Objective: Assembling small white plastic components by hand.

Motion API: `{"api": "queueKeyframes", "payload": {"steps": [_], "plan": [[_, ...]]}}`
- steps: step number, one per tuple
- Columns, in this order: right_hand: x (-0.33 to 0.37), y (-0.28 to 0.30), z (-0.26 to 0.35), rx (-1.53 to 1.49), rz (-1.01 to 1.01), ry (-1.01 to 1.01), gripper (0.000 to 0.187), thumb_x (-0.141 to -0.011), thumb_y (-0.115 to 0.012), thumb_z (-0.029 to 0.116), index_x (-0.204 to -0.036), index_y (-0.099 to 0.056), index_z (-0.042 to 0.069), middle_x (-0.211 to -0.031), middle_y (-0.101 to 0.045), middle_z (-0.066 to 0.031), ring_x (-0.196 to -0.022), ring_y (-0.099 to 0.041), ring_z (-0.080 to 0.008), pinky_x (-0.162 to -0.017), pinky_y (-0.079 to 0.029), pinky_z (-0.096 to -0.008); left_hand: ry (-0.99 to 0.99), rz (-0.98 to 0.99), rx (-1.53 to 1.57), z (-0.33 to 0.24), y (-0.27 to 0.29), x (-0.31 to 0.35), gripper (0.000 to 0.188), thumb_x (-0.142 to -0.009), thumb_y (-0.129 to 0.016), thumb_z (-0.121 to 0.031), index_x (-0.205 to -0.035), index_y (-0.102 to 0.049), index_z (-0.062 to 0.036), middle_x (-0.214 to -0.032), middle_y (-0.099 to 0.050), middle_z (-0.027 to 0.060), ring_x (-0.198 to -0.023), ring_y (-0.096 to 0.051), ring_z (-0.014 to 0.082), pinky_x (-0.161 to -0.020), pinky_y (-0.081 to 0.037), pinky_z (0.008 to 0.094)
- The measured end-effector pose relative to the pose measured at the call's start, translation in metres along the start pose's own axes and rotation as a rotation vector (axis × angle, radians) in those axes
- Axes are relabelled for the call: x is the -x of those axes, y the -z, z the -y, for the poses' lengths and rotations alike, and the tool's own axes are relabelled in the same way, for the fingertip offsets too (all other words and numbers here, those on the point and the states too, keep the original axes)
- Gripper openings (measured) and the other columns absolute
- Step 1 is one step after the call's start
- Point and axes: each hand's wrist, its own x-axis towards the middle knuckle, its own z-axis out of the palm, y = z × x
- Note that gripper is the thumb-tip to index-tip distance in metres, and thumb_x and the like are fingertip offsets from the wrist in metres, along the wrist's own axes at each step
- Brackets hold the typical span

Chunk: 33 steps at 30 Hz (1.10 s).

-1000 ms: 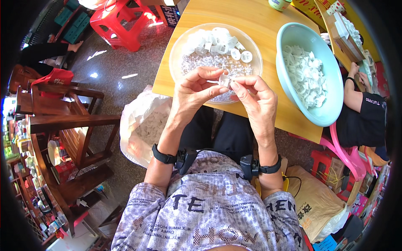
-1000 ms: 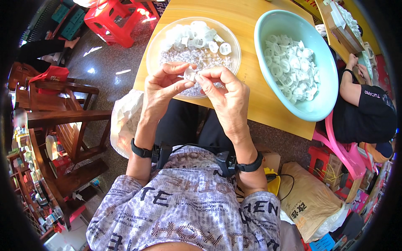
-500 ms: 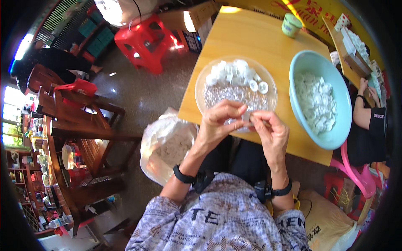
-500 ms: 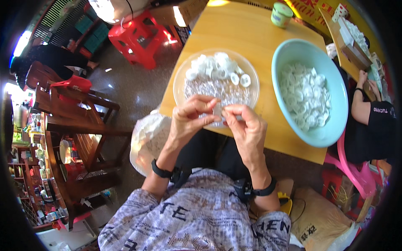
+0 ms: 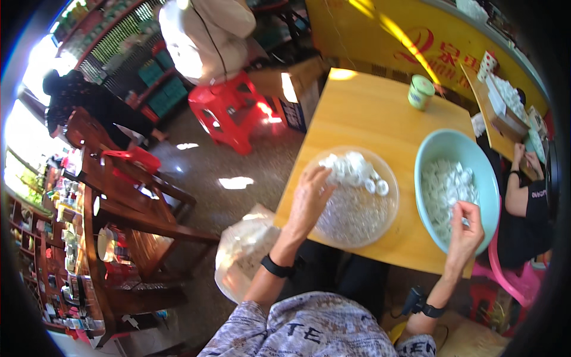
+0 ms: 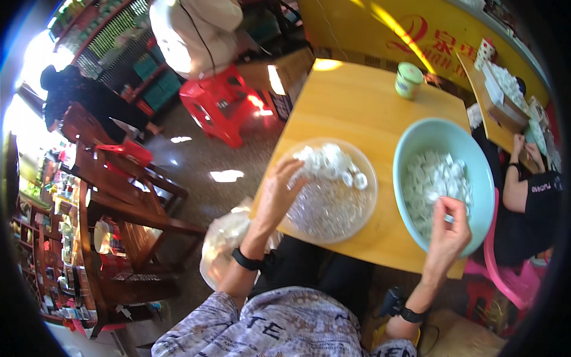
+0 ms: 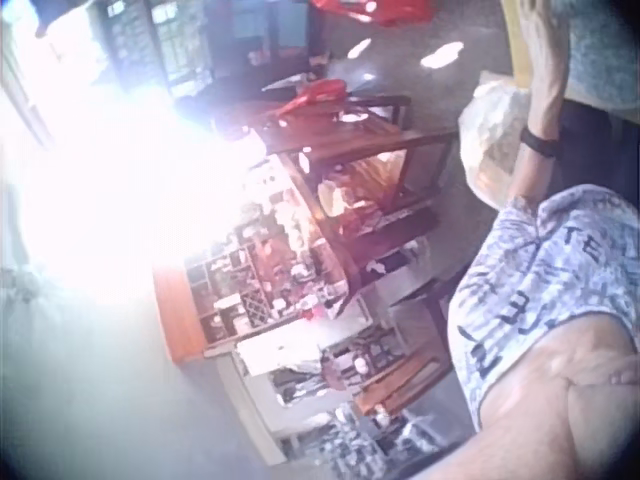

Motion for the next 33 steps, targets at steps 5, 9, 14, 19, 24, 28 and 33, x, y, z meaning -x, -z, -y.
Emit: {"api": "queueKeyframes", "payload": {"steps": [5, 9, 14, 19, 24, 28, 33], "plan": [[0.001, -0.014, 0.030, -0.025, -0.115, 0.029, 0.017, -0.088, -0.060, 0.004, -0.105, -0.062, 0.005, -0.101, -0.062, -0.0061, -0.086, -0.059, -0.0150, -0.065, -0.049, -0.0250, 0.016, 0.081, -0.077, -0.014, 0.005, -0.017, 0.038, -0.079, -0.066, -0.006, -0.116, -0.057, 0.0008, -0.112, -0.053, 0.0176, -0.104, -0.054, 0.0348, -0.091, -0.043, 0.0392], [0.022, -0.048, 0.061, -0.142, 0.353, 0.211, 0.019, -0.080, -0.065, -0.003, -0.098, -0.062, 0.004, -0.102, -0.064, -0.0098, -0.087, -0.062, -0.0209, -0.065, -0.051, -0.0283, -0.017, 0.061, -0.125, -0.004, -0.005, -0.020, 0.037, -0.076, -0.065, -0.001, -0.111, -0.055, 0.0004, -0.111, -0.049, 0.0176, -0.101, -0.053, 0.0357, -0.087, -0.044, 0.0421], [0.036, -0.098, 0.042, 0.078, 0.582, 0.315, 0.019, -0.076, -0.067, 0.001, -0.094, -0.060, 0.000, -0.099, -0.060, -0.0143, -0.095, -0.057, -0.0330, -0.083, -0.047, -0.0402, 0.010, 0.059, -0.072, 0.006, -0.004, -0.022, 0.032, -0.076, -0.066, -0.002, -0.105, -0.054, -0.0012, -0.110, -0.048, 0.0178, -0.099, -0.055, 0.0361, -0.085, -0.045, 0.0420], [0.051, -0.110, 0.036, 0.276, 0.706, 0.332, 0.019, -0.076, -0.064, -0.002, -0.095, -0.060, -0.002, -0.099, -0.058, -0.0163, -0.099, -0.054, -0.0352, -0.085, -0.046, -0.0421, -0.088, 0.089, -0.149, 0.001, -0.003, -0.019, 0.034, -0.074, -0.069, -0.003, -0.105, -0.055, -0.0031, -0.107, -0.051, 0.0153, -0.097, -0.057, 0.0341, -0.082, -0.047, 0.0406], [0.052, -0.120, 0.027, 0.221, 0.672, 0.374, 0.013, -0.077, -0.062, -0.001, -0.089, -0.059, -0.001, -0.093, -0.057, -0.0172, -0.093, -0.055, -0.0363, -0.081, -0.046, -0.0435, -0.124, 0.172, 0.020, 0.005, -0.017, -0.008, 0.036, -0.070, -0.073, -0.004, -0.102, -0.057, -0.0040, -0.110, -0.053, 0.0155, -0.091, -0.059, 0.0321, -0.079, -0.048, 0.0394], [0.046, -0.129, 0.027, 0.157, 0.640, 0.414, 0.007, -0.079, -0.059, -0.001, -0.086, -0.058, 0.000, -0.086, -0.058, -0.0179, -0.084, -0.056, -0.0382, -0.075, -0.046, -0.0450, -0.210, 0.139, 0.030, 0.009, -0.014, -0.017, 0.033, -0.067, -0.074, -0.001, -0.097, -0.060, -0.0029, -0.104, -0.059, 0.0128, -0.086, -0.061, 0.0294, -0.073, -0.052, 0.0343], [0.041, -0.126, 0.030, -0.048, 0.609, 0.321, 0.010, -0.078, -0.059, -0.004, -0.088, -0.060, -0.002, -0.085, -0.062, -0.0179, -0.079, -0.061, -0.0365, -0.071, -0.049, -0.0416, -0.050, 0.180, 0.195, -0.011, 0.002, -0.015, 0.021, -0.074, -0.072, 0.000, -0.093, -0.062, 0.0010, -0.098, -0.060, 0.0093, -0.080, -0.064, 0.0177, -0.071, -0.053, 0.0273]]}}
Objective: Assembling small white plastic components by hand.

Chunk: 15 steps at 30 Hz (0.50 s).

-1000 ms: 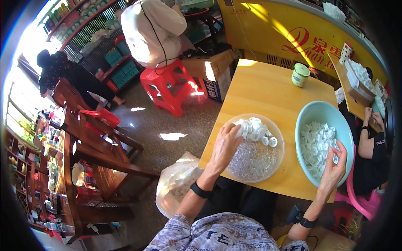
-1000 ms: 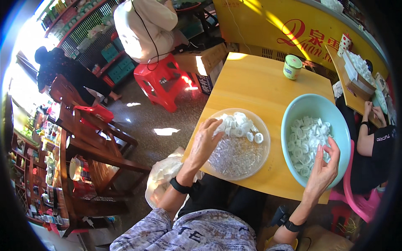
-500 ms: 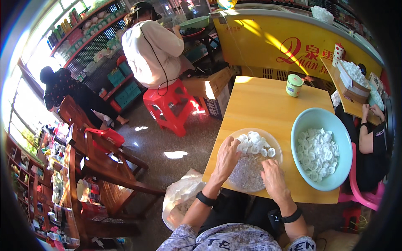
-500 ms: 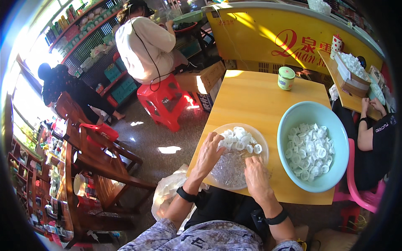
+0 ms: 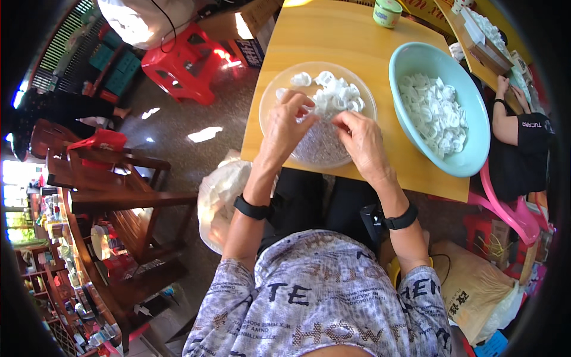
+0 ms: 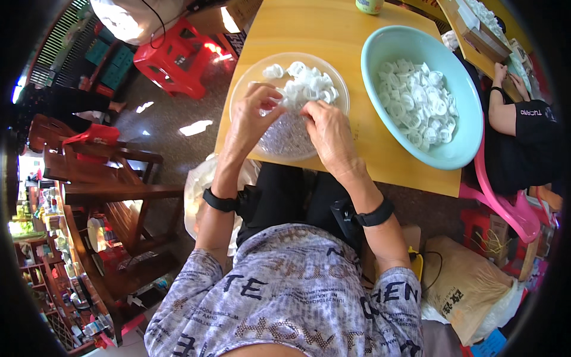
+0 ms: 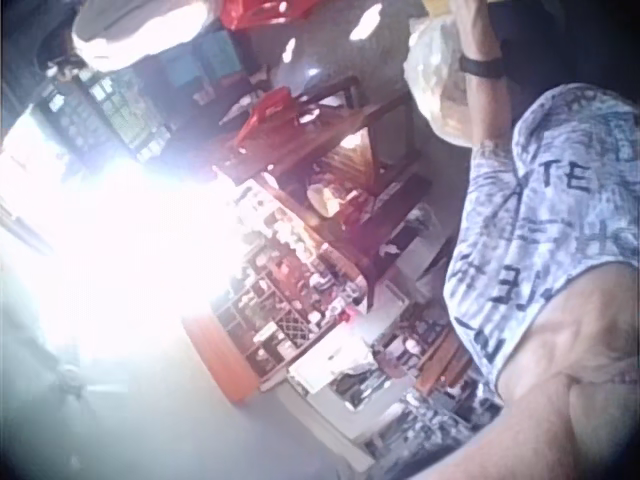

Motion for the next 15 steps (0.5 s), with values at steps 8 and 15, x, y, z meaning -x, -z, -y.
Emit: {"api": "queueKeyframes", "payload": {"steps": [8, 15], "plan": [[0.013, 0.003, 0.006, -0.351, -0.105, -0.150, 0.017, -0.081, -0.060, -0.008, -0.096, -0.064, -0.001, -0.090, -0.067, -0.0088, -0.077, -0.065, -0.0141, -0.071, -0.053, -0.0261, 0.061, -0.112, 0.120, -0.002, -0.002, 0.021, 0.017, -0.075, -0.070, 0.001, -0.089, -0.062, 0.0037, -0.093, -0.059, 0.0107, -0.077, -0.065, 0.0194, -0.068, -0.052, 0.0286], [0.013, 0.003, 0.003, -0.790, -0.132, -0.300, 0.018, -0.084, -0.063, -0.006, -0.102, -0.062, -0.001, -0.096, -0.067, -0.0077, -0.088, -0.065, -0.0129, -0.078, -0.053, -0.0246, 0.107, -0.081, -0.013, -0.028, 0.011, 0.029, 0.019, -0.081, -0.067, -0.003, -0.100, -0.065, 0.0026, -0.112, -0.060, 0.0105, -0.079, -0.065, 0.0135, -0.069, -0.052, 0.0251]]}}
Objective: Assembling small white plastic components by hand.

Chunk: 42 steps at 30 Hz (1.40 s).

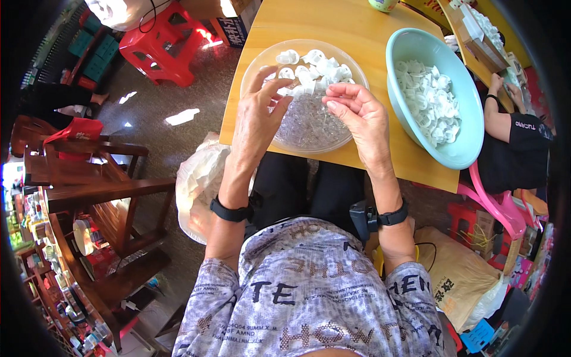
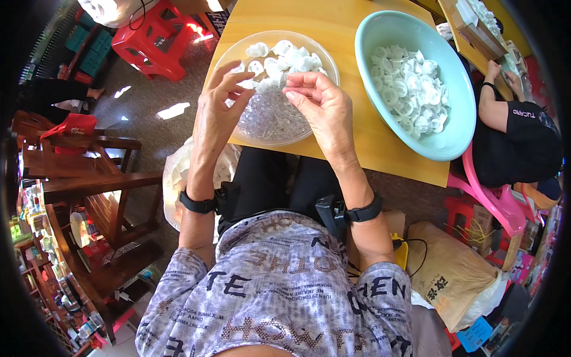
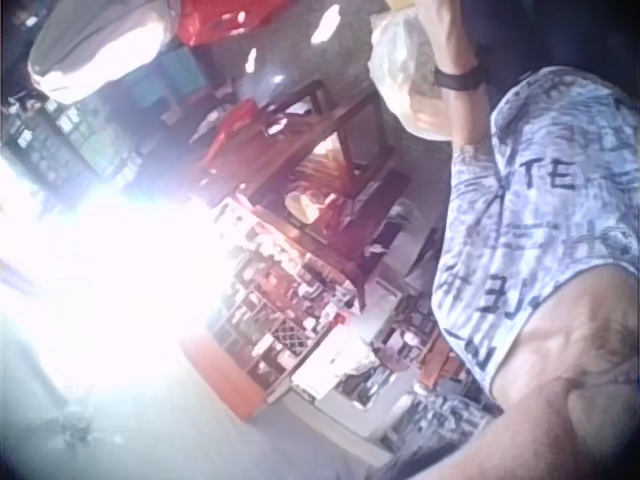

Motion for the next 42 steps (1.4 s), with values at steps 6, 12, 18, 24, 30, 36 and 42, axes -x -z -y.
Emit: {"api": "queueKeyframes", "payload": {"steps": [6, 12, 18, 24, 30, 36, 42], "plan": [[-0.001, -0.004, 0.008, -0.276, 0.025, -0.065, 0.019, -0.085, -0.064, -0.003, -0.104, -0.059, -0.002, -0.100, -0.066, -0.0100, -0.093, -0.065, -0.0155, -0.083, -0.052, -0.0255, 0.289, 0.148, 0.579, -0.009, -0.007, 0.018, 0.019, -0.088, -0.066, -0.011, -0.102, -0.065, 0.0008, -0.098, -0.064, 0.0066, -0.073, -0.060, 0.0079, -0.068, -0.048, 0.0221], [0.003, -0.012, 0.016, -0.274, 0.039, -0.048, 0.018, -0.085, -0.064, -0.003, -0.103, -0.060, -0.002, -0.099, -0.066, -0.0100, -0.093, -0.065, -0.0150, -0.083, -0.052, -0.0252, 0.400, 0.207, 0.820, -0.011, -0.009, 0.022, 0.020, -0.088, -0.067, -0.016, -0.101, -0.064, -0.0010, -0.080, -0.065, 0.0031, -0.073, -0.060, 0.0078, -0.067, -0.047, 0.0219], [0.008, -0.015, 0.016, -0.187, 0.064, -0.041, 0.016, -0.086, -0.063, -0.002, -0.102, -0.060, -0.003, -0.096, -0.067, -0.0101, -0.090, -0.065, -0.0137, -0.083, -0.052, -0.0243, 0.434, 0.246, 0.802, -0.010, -0.009, 0.020, 0.015, -0.087, -0.068, -0.013, -0.095, -0.063, -0.0018, -0.077, -0.063, 0.0001, -0.069, -0.058, 0.0055, -0.061, -0.045, 0.0204], [0.009, -0.014, 0.014, -0.119, 0.017, -0.011, 0.016, -0.086, -0.065, -0.001, -0.101, -0.061, -0.002, -0.096, -0.067, -0.0084, -0.087, -0.065, -0.0131, -0.080, -0.052, -0.0239, 0.102, 0.128, 0.228, -0.021, -0.010, 0.021, 0.012, -0.082, -0.069, -0.004, -0.091, -0.064, 0.0015, -0.081, -0.061, 0.0022, -0.067, -0.057, 0.0069, -0.061, -0.046, 0.0211], [0.008, -0.003, 0.014, 0.238, 0.097, 0.138, 0.010, -0.082, -0.067, -0.001, -0.092, -0.066, 0.000, -0.086, -0.066, -0.0056, -0.077, -0.064, -0.0115, -0.070, -0.053, -0.0239, 0.105, 0.201, 0.209, -0.015, -0.004, 0.019, 0.007, -0.082, -0.067, -0.001, -0.087, -0.064, 0.0025, -0.083, -0.060, 0.0049, -0.071, -0.058, 0.0095, -0.063, -0.047, 0.0229], [0.007, 0.003, 0.024, 0.420, 0.219, 0.179, 0.010, -0.081, -0.068, -0.001, -0.090, -0.066, 0.000, -0.083, -0.065, -0.0065, -0.073, -0.063, -0.0121, -0.066, -0.051, -0.0239, 0.078, 0.296, 0.167, -0.017, 0.004, 0.014, 0.008, -0.080, -0.068, -0.002, -0.086, -0.065, 0.0016, -0.083, -0.061, 0.0042, -0.069, -0.057, 0.0095, -0.061, -0.046, 0.0235], [0.010, 0.002, 0.023, 0.403, 0.070, 0.089, 0.007, -0.081, -0.069, 0.001, -0.088, -0.066, 0.001, -0.083, -0.066, -0.0058, -0.071, -0.063, -0.0113, -0.062, -0.051, -0.0239, 0.094, 0.032, -0.123, -0.007, 0.002, 0.002, 0.021, -0.077, -0.072, -0.012, -0.095, -0.065, -0.0025, -0.083, -0.061, 0.0101, -0.064, -0.057, 0.0197, -0.059, -0.047, 0.0319]]}}
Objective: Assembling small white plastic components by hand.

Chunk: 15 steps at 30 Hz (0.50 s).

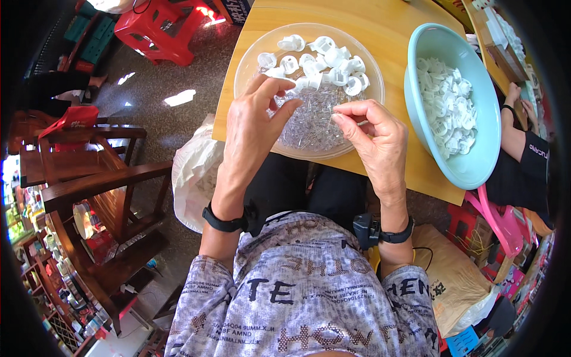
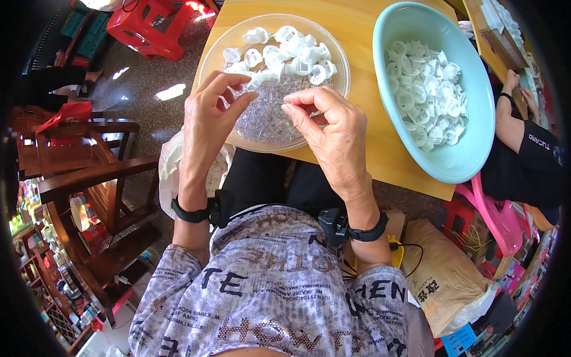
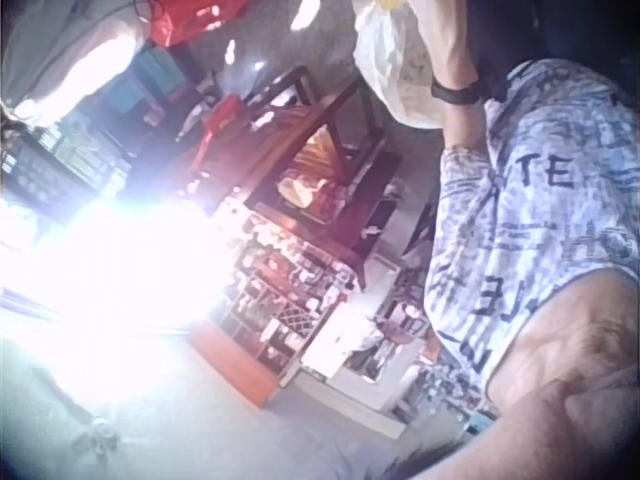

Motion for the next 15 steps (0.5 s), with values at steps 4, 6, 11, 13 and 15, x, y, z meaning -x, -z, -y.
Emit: {"api": "queueKeyframes", "payload": {"steps": [4, 6, 11, 13, 15], "plan": [[0.001, -0.007, 0.004, -0.076, -0.022, -0.013, 0.006, -0.082, -0.069, 0.003, -0.088, -0.066, 0.001, -0.082, -0.067, -0.0053, -0.070, -0.062, -0.0105, -0.062, -0.051, -0.0239, 0.003, -0.023, -0.084, 0.011, -0.012, -0.007, 0.020, -0.077, -0.072, -0.012, -0.092, -0.066, -0.0012, -0.084, -0.062, 0.0108, -0.064, -0.058, 0.0210, -0.060, -0.047, 0.0327], [0.002, -0.008, 0.004, -0.084, -0.012, -0.006, 0.006, -0.082, -0.069, 0.003, -0.087, -0.066, 0.001, -0.082, -0.067, -0.0051, -0.070, -0.062, -0.0103, -0.062, -0.051, -0.0238, -0.003, -0.039, -0.041, 0.016, -0.013, -0.007, 0.016, -0.077, -0.071, -0.011, -0.087, -0.066, 0.0001, -0.082, -0.061, 0.0100, -0.065, -0.058, 0.0198, -0.060, -0.047, 0.0317], [0.005, -0.008, 0.002, -0.135, -0.046, -0.013, 0.007, -0.083, -0.068, 0.004, -0.090, -0.066, 0.002, -0.085, -0.067, -0.0052, -0.073, -0.063, -0.0103, -0.062, -0.051, -0.0242, 0.111, -0.073, 0.292, 0.017, -0.008, -0.001, 0.014, -0.082, -0.069, -0.010, -0.086, -0.064, 0.0025, -0.085, -0.064, 0.0064, -0.074, -0.063, 0.0143, -0.069, -0.050, 0.0256], [0.006, -0.010, 0.005, -0.132, -0.066, 0.032, 0.007, -0.084, -0.068, 0.004, -0.090, -0.066, 0.002, -0.086, -0.067, -0.0054, -0.074, -0.063, -0.0104, -0.062, -0.051, -0.0243, 0.320, 0.034, 0.924, 0.015, -0.003, 0.006, 0.013, -0.088, -0.064, -0.008, -0.094, -0.059, 0.0022, -0.092, -0.065, 0.0073, -0.083, -0.066, 0.0181, -0.077, -0.053, 0.0269], [0.006, -0.012, 0.007, -0.127, -0.087, 0.074, 0.007, -0.084, -0.068, 0.004, -0.091, -0.066, 0.003, -0.088, -0.067, -0.0055, -0.075, -0.063, -0.0106, -0.063, -0.051, -0.0245, 0.327, 0.075, 1.053, 0.015, -0.002, 0.012, 0.012, -0.090, -0.059, -0.006, -0.098, -0.055, 0.0013, -0.092, -0.064, 0.0097, -0.086, -0.067, 0.0224, -0.083, -0.054, 0.0315]]}}
